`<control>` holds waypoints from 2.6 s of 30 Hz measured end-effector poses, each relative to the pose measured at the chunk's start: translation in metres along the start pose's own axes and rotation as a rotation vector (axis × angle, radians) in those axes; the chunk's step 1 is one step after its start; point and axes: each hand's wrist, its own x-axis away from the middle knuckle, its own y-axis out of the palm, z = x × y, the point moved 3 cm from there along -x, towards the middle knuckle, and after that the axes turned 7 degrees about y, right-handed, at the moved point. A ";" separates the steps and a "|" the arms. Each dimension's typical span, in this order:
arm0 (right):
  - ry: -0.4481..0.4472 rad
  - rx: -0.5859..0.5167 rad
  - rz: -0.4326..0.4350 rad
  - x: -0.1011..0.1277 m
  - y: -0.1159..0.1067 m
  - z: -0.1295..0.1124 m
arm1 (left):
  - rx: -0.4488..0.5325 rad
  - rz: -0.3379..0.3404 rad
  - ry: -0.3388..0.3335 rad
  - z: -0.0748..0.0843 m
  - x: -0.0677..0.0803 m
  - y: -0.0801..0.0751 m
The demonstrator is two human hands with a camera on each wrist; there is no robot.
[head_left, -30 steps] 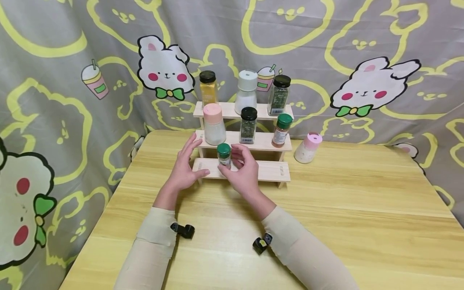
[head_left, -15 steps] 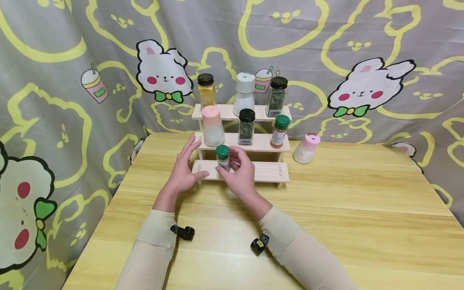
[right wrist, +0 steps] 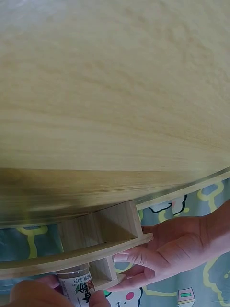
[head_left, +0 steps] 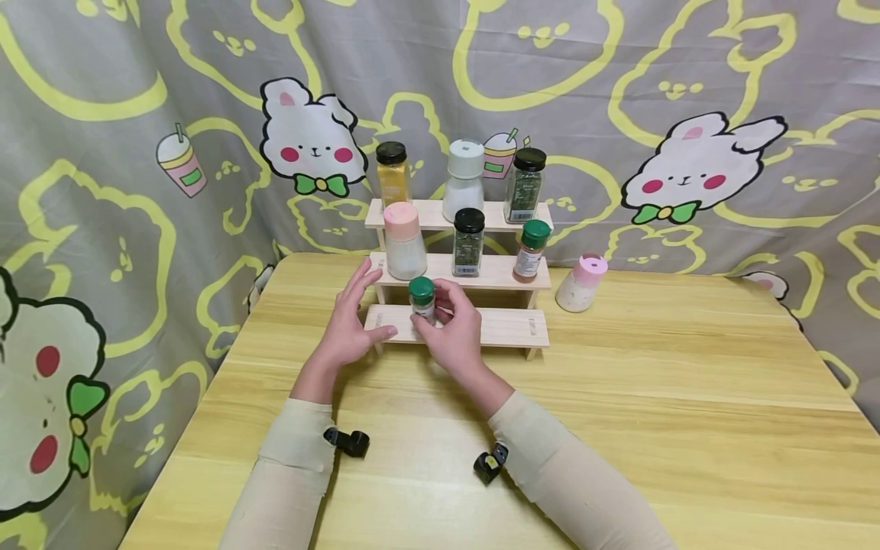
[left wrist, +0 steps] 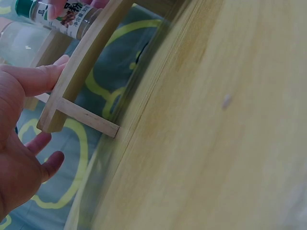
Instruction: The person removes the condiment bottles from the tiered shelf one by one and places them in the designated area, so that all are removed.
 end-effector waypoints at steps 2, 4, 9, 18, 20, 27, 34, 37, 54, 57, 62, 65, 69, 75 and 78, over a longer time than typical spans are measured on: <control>0.000 -0.001 -0.003 0.002 -0.001 -0.011 | 0.002 0.001 0.001 0.000 0.000 0.000; 0.002 0.001 -0.006 0.005 -0.002 -0.021 | 0.003 0.002 0.001 0.000 0.000 0.000; 0.001 0.005 -0.004 0.010 -0.005 -0.036 | 0.011 0.003 0.006 0.001 0.000 0.000; -0.001 -0.001 -0.003 0.014 -0.008 -0.038 | 0.003 -0.002 -0.005 0.001 0.000 0.000; -0.009 -0.008 0.002 0.015 -0.009 -0.038 | -0.002 -0.001 -0.002 0.001 0.000 0.000; -0.035 -0.023 0.012 0.017 -0.014 -0.036 | -0.016 -0.005 0.007 -0.001 -0.001 0.000; -0.041 -0.046 0.011 0.017 -0.020 -0.035 | -0.012 -0.007 -0.001 -0.001 -0.001 -0.001; -0.037 -0.049 0.015 0.018 -0.023 -0.037 | -0.009 -0.008 0.001 -0.001 -0.001 -0.001; -0.023 -0.033 0.038 0.019 -0.038 -0.036 | -0.015 0.009 0.033 0.005 -0.001 -0.003; -0.021 -0.027 0.038 0.019 -0.040 -0.035 | -0.010 0.012 0.057 0.004 -0.002 -0.002; -0.018 -0.036 0.034 0.019 -0.044 -0.036 | -0.002 0.009 0.085 0.002 -0.003 -0.001; -0.013 -0.040 0.031 0.019 -0.047 -0.035 | 0.003 0.008 0.086 0.002 -0.002 -0.001; -0.004 -0.044 0.032 0.019 -0.050 -0.035 | 0.008 0.007 0.088 0.002 -0.003 -0.001; -0.004 -0.039 0.048 0.021 -0.055 -0.036 | 0.014 0.007 0.069 0.000 -0.002 0.000; -0.006 -0.038 0.052 0.021 -0.058 -0.037 | 0.014 0.008 0.059 -0.001 -0.002 0.000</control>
